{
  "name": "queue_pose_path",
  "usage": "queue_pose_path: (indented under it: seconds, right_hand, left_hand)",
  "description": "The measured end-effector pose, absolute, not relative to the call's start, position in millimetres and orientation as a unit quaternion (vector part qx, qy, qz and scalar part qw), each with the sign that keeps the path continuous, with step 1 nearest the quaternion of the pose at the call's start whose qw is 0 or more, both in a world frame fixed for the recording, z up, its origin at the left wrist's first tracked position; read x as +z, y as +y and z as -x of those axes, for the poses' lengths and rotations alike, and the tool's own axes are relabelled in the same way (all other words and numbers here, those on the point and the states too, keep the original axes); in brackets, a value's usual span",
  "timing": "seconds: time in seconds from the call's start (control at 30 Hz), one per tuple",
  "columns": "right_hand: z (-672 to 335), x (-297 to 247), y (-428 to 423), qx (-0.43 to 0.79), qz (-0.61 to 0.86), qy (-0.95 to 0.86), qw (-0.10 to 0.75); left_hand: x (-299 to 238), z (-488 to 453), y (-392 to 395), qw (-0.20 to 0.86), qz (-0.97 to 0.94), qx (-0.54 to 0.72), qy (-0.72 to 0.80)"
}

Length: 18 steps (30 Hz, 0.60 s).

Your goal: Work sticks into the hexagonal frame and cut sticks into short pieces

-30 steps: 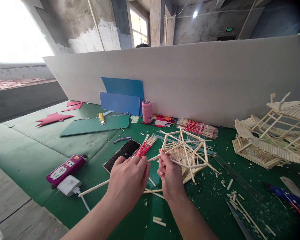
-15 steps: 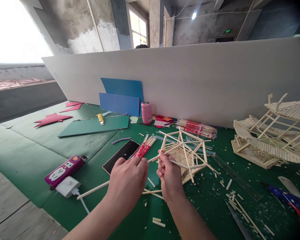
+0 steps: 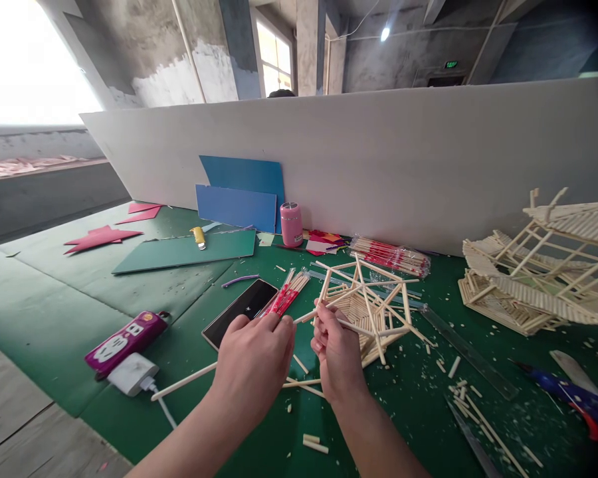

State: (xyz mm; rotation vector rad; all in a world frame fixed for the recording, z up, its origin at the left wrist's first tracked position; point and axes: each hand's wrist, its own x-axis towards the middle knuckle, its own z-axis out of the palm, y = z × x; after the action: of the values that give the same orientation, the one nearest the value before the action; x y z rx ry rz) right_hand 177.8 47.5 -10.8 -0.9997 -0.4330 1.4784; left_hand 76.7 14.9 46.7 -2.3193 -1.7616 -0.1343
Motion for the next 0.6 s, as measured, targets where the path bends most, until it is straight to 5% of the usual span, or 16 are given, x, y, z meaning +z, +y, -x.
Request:
queue_pose_path:
  seconds: [0.6]
  right_hand:
    - [-173.9,-8.8,50.4,0.639,0.417,-0.174,0.623]
  left_hand:
    - [42.4,-70.5,18.6,0.171,0.810,-0.050,-0.558]
